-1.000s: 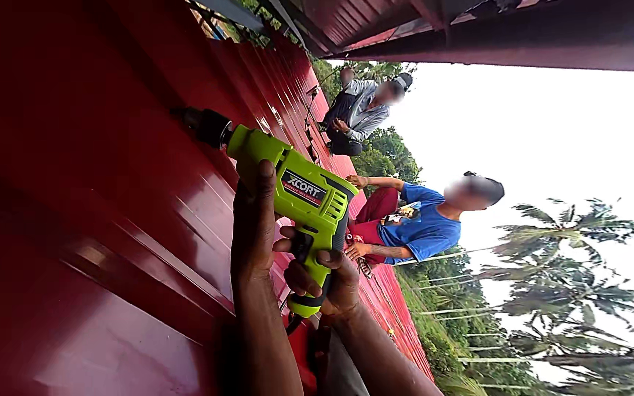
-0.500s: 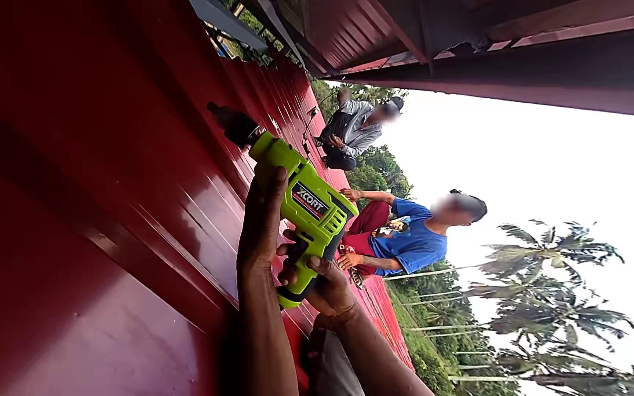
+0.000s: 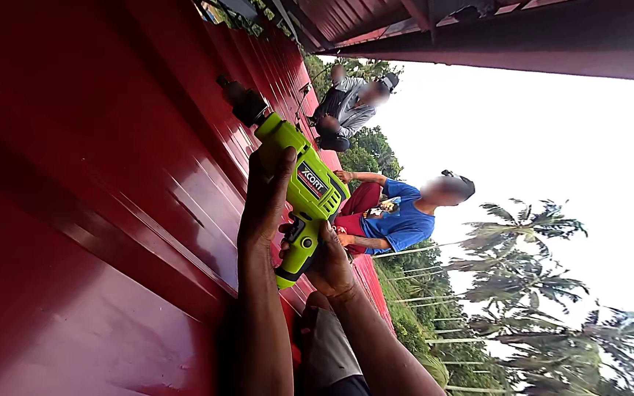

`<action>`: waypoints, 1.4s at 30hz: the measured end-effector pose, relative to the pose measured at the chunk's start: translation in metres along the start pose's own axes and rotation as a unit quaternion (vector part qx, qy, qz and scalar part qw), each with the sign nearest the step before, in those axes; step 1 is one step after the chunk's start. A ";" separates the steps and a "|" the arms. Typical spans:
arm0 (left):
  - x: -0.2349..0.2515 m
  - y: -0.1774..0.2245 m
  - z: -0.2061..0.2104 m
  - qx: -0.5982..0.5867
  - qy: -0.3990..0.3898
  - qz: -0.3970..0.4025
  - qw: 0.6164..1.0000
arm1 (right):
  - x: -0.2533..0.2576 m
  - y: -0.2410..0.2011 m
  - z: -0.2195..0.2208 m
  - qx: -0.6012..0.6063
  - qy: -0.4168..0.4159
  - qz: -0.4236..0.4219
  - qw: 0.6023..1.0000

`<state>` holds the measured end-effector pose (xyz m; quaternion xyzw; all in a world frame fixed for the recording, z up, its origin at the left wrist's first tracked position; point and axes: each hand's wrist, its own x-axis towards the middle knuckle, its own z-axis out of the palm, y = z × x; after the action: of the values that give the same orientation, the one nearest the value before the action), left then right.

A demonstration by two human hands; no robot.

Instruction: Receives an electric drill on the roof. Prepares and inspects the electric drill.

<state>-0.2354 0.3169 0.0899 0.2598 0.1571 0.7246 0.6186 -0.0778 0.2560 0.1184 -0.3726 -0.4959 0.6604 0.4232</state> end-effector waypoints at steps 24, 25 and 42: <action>0.003 0.000 0.004 -0.099 0.020 0.017 0.995 | -0.003 -0.006 -0.009 -0.048 0.017 -0.013 0.999; 0.003 0.000 0.005 -0.100 0.022 0.017 0.995 | -0.002 -0.006 -0.008 -0.080 0.037 -0.032 0.996; 0.011 -0.013 0.018 0.234 0.096 0.043 0.966 | 0.055 0.008 -0.028 0.061 0.059 0.065 0.994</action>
<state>-0.2151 0.3285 0.0996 0.3331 0.3696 0.7154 0.4905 -0.0742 0.3149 0.1001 -0.4162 -0.4037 0.6920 0.4302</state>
